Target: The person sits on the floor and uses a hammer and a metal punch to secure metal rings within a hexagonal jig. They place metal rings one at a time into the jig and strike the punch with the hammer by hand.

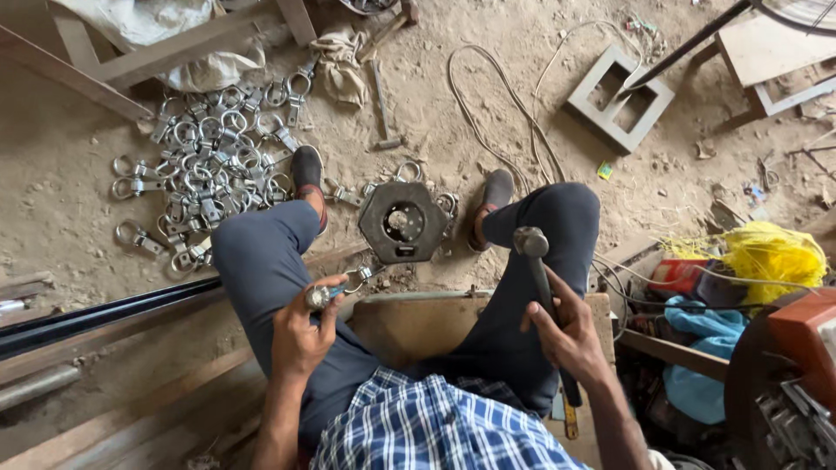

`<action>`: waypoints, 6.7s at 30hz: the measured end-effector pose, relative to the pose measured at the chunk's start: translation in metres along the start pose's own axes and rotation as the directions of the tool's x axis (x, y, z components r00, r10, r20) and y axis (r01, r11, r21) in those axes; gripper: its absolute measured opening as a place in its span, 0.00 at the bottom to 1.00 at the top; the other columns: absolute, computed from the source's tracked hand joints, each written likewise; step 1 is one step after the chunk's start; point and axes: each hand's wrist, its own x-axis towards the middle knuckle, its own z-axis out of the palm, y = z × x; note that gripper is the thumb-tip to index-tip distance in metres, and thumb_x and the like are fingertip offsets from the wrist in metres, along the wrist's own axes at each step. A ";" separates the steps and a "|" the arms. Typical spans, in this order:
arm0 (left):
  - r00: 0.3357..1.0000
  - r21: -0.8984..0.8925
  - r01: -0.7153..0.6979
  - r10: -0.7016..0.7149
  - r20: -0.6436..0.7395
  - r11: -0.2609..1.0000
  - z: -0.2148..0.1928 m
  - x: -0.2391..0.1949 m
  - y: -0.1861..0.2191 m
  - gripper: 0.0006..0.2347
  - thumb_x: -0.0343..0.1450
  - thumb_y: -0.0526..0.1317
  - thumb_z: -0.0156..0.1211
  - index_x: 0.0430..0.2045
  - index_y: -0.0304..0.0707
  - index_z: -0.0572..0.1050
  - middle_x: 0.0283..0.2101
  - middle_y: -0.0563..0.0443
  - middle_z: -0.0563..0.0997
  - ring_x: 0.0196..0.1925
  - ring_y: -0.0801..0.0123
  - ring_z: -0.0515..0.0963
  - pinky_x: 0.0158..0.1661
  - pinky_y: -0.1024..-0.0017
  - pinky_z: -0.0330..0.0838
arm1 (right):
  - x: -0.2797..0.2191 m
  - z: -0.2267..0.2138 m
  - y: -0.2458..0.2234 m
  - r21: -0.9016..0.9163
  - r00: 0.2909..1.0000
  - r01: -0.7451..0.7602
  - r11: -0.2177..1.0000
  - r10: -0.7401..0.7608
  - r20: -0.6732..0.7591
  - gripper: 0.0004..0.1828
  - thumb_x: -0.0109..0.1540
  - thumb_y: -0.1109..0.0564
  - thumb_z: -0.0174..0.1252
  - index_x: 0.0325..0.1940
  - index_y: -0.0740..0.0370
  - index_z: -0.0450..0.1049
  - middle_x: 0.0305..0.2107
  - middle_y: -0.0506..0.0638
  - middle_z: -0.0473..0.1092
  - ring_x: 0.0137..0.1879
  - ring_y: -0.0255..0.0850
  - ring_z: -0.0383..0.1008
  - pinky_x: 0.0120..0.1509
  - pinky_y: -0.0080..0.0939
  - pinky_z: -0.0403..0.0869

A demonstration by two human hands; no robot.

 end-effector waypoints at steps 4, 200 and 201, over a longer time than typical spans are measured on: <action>1.000 -0.001 -0.020 0.020 -0.011 1.000 -0.002 0.002 0.002 0.07 0.75 0.36 0.60 0.45 0.34 0.78 0.42 0.43 0.85 0.43 0.53 0.87 0.41 0.64 0.79 | 0.005 0.004 -0.007 -0.011 0.997 -0.029 1.000 0.030 0.066 0.40 0.63 0.55 0.57 0.78 0.57 0.53 0.21 0.51 0.73 0.12 0.29 0.61 0.13 0.33 0.59; 0.987 -0.056 0.037 -0.028 0.158 0.998 0.119 0.054 -0.047 0.12 0.75 0.39 0.61 0.47 0.27 0.75 0.39 0.32 0.83 0.42 0.43 0.84 0.40 0.55 0.75 | 0.017 0.030 -0.016 -0.290 0.983 0.181 0.940 -0.180 0.031 0.20 0.73 0.46 0.44 0.43 0.66 0.71 0.15 0.44 0.58 0.21 0.30 0.56 0.25 0.38 0.57; 0.984 -0.034 0.054 -0.047 0.169 0.998 0.119 0.054 -0.046 0.13 0.75 0.39 0.62 0.48 0.27 0.75 0.39 0.32 0.83 0.42 0.43 0.84 0.40 0.54 0.75 | 0.017 0.029 -0.016 -0.292 0.985 0.171 0.941 -0.171 0.027 0.20 0.73 0.46 0.44 0.44 0.65 0.71 0.15 0.44 0.58 0.22 0.30 0.56 0.25 0.39 0.57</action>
